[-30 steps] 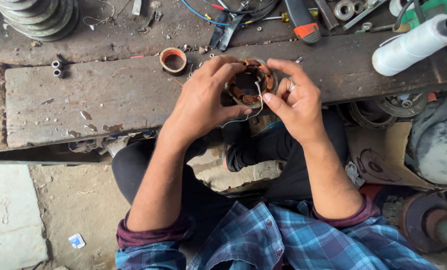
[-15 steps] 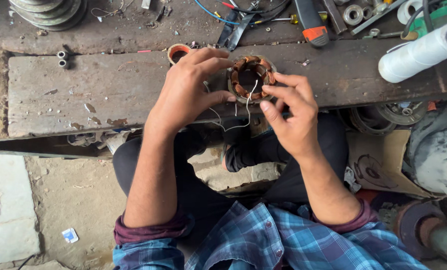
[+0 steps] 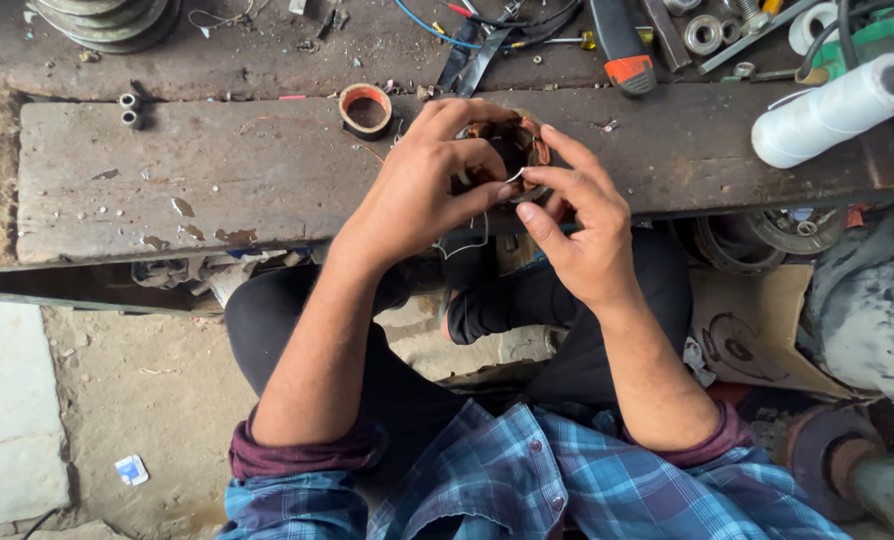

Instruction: The person sits on the floor and works on a motor stator, using a white string to tie and secure the copper windings. They repeatedly wrap, pull, and knot the string around the stator coils to hold them in place.

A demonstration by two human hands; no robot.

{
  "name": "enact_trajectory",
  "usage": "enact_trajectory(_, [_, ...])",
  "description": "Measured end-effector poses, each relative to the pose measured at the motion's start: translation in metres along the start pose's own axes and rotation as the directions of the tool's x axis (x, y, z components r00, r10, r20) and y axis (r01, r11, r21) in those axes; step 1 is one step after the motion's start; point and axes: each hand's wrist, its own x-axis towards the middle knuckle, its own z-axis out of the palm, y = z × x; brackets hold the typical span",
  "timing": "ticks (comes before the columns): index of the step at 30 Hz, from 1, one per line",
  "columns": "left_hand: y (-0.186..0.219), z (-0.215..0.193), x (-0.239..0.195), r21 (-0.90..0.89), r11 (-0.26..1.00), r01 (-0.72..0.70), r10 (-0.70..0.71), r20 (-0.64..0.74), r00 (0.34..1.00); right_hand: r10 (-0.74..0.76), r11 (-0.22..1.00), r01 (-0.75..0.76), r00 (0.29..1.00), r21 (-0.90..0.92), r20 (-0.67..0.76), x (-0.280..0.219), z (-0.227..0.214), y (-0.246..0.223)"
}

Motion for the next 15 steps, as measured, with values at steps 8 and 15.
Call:
enact_trajectory(8, [-0.006,-0.005,-0.001,-0.091,0.994,-0.067,0.068,0.012,0.998,-0.041,0.998,0.042,0.999,-0.048,0.023,0.006,0.006,0.001])
enact_trajectory(15, [-0.007,-0.004,-0.002,-0.267,0.961,0.07,-0.052,0.072,0.996,0.007,0.999,-0.003,0.997,-0.049,0.075,0.012,-0.004,-0.011])
